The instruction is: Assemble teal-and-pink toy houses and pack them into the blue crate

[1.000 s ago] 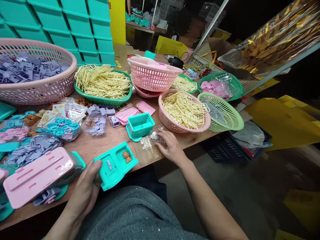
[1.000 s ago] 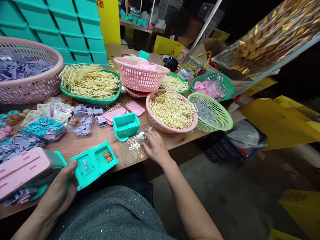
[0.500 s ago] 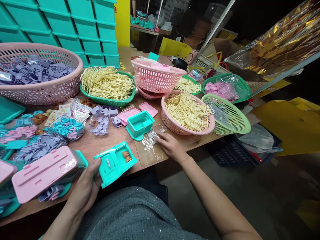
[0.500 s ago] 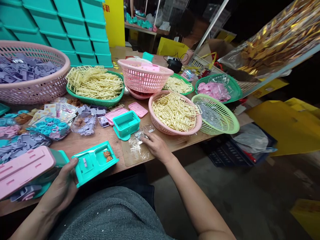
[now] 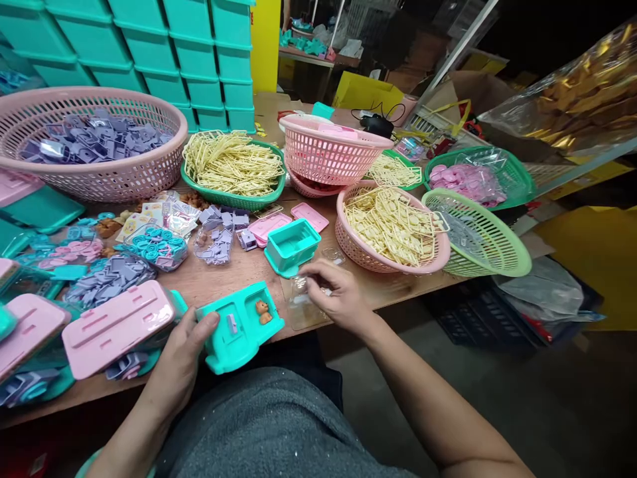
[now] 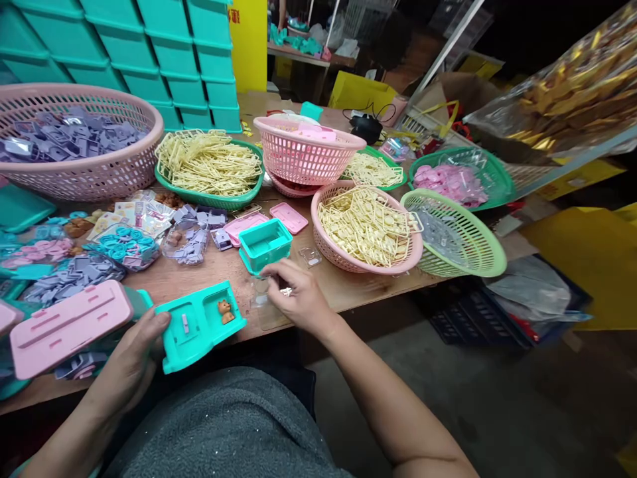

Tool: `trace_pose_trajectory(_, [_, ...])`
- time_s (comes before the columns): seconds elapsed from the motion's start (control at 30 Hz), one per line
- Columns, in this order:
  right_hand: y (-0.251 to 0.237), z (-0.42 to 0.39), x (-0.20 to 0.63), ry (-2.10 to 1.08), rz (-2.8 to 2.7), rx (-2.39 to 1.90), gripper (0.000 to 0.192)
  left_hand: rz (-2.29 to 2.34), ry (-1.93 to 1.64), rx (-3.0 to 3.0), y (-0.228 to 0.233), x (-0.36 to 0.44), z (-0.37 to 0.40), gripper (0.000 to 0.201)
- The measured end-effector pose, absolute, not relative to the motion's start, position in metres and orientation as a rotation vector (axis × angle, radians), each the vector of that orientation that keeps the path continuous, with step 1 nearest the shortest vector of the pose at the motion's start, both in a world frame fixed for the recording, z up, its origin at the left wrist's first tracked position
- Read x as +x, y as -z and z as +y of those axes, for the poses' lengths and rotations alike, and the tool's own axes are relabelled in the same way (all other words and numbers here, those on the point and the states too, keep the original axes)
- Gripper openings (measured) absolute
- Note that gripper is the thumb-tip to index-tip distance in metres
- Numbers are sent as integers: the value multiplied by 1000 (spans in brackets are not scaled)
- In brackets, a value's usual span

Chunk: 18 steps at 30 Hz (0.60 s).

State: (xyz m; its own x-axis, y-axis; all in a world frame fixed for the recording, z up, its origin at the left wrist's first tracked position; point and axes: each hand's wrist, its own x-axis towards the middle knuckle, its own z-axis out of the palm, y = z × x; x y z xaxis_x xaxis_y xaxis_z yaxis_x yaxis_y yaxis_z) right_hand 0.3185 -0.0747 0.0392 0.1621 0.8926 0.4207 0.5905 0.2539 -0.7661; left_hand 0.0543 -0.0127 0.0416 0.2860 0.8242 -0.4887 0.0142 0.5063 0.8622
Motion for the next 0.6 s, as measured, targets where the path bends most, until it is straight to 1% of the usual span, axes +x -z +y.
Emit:
trace_pose_trajectory(0.1, [-31, -70, 296, -607, -1408, -1445, 12, 1172, -648, 949, -47, 58, -14, 56])
trace_pose_trajectory(0.23, [-15, -68, 280, -798, -1281, -1478, 15, 1094, -671, 892, -43, 59, -15, 59])
trace_pose_trajectory(0.4, [-21, -67, 279, -809, -1196, -1527, 23, 1047, -668, 833, -37, 58, -15, 59])
trace_pose_trajectory(0.6, [-24, -66, 281, -868, -1244, -1521, 24, 1092, -653, 867, -36, 58, -12, 57])
